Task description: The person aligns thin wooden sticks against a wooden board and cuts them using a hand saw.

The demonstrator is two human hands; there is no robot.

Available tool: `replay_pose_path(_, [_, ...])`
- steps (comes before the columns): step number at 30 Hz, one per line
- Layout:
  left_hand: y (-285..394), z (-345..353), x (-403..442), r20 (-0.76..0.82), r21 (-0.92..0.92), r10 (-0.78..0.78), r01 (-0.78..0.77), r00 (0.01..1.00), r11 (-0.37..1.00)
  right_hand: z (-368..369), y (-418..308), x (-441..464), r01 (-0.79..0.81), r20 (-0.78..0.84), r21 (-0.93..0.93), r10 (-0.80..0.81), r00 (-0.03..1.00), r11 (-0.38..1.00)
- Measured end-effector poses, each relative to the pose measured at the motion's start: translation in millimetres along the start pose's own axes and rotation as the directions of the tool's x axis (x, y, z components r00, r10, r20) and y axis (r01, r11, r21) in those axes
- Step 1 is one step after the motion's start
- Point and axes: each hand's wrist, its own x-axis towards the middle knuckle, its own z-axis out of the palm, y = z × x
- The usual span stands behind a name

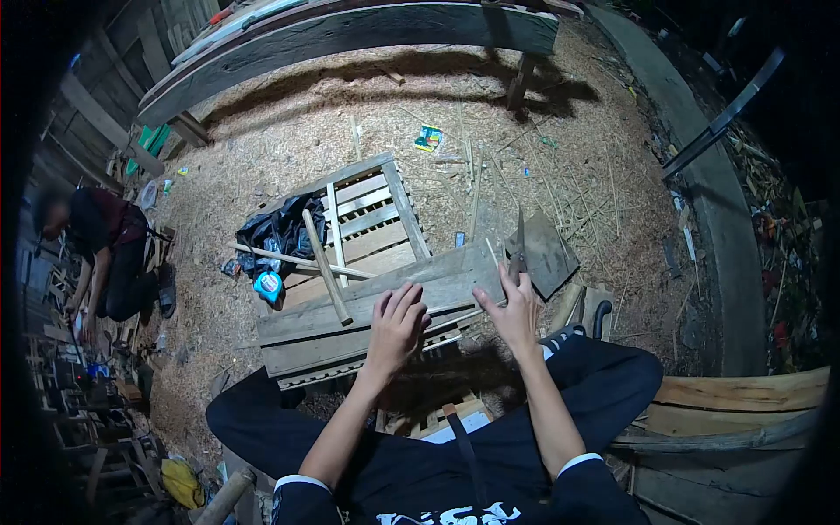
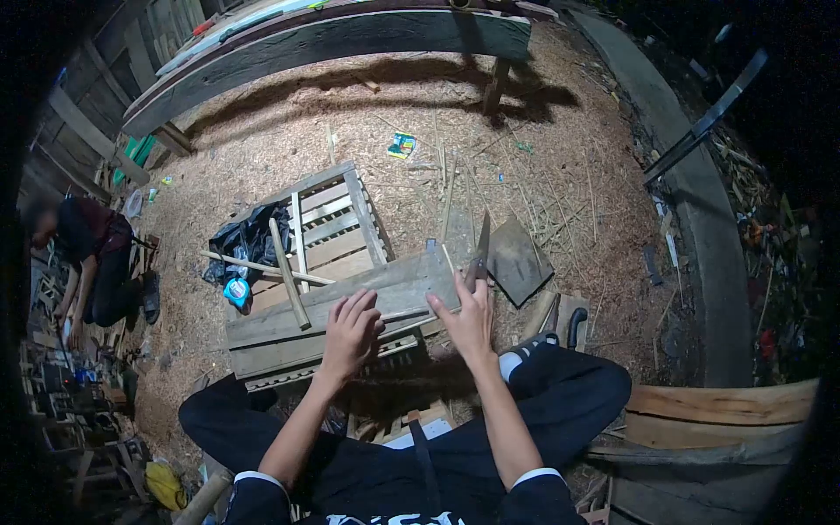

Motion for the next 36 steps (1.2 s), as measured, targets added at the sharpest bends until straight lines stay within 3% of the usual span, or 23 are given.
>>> replay_pose_path(1, [0, -2, -2, -0.006, -0.001, 0.005, -0.005, 1.000, 1.000, -3, -4, -2, -0.060, 0.041, 0.028, 0.059, 0.997, 0.998])
replay_pose_path(6, [-1, -2, -9, -0.051, 0.014, 0.007, -0.006, 0.999, 1.000, -10, -8, -1, -0.053, 0.020, 0.042, 0.053, 0.998, 0.998])
replay_pose_path(10, [-3, -19, -13, 0.014, -0.047, -0.089, 0.090, 0.996, 0.995, -7, -6, 2, -0.091, 0.108, 0.038, 0.087, 0.990, 0.995])
replay_pose_path(14, [-9, -27, -20, 0.107, -0.038, -0.047, 0.051, 0.993, 0.998, -3, -3, 1, -0.076, 0.091, 0.054, 0.071, 0.993, 0.996])
replay_pose_path(18, [-13, -21, -5, 0.134, 0.098, -0.045, 0.032, 0.990, 0.995, -3, 2, -2, 0.013, 0.044, -0.020, -0.012, 0.999, 1.000])
replay_pose_path(19, [-14, -21, -4, 0.156, 0.125, -0.052, 0.032, 0.986, 0.992, 1, 5, -1, 0.048, -0.001, 0.050, -0.048, 0.999, 0.998])
replay_pose_path(23, [-12, -29, 7, 0.196, 0.266, -0.041, -0.013, 0.980, 0.964, 0, 5, -1, 0.022, 0.038, 0.029, -0.023, 0.999, 0.999])
replay_pose_path(26, [-15, -27, 11, 0.257, 0.208, -0.073, 0.019, 0.964, 0.978, 0, 8, -5, 0.044, 0.027, -0.046, -0.042, 0.999, 0.998])
replay_pose_path(36, [-13, -36, 14, 0.211, 0.113, -0.025, 0.001, 0.977, 0.994, 9, 12, -3, 0.146, -0.041, -0.075, -0.149, 0.988, 0.986])
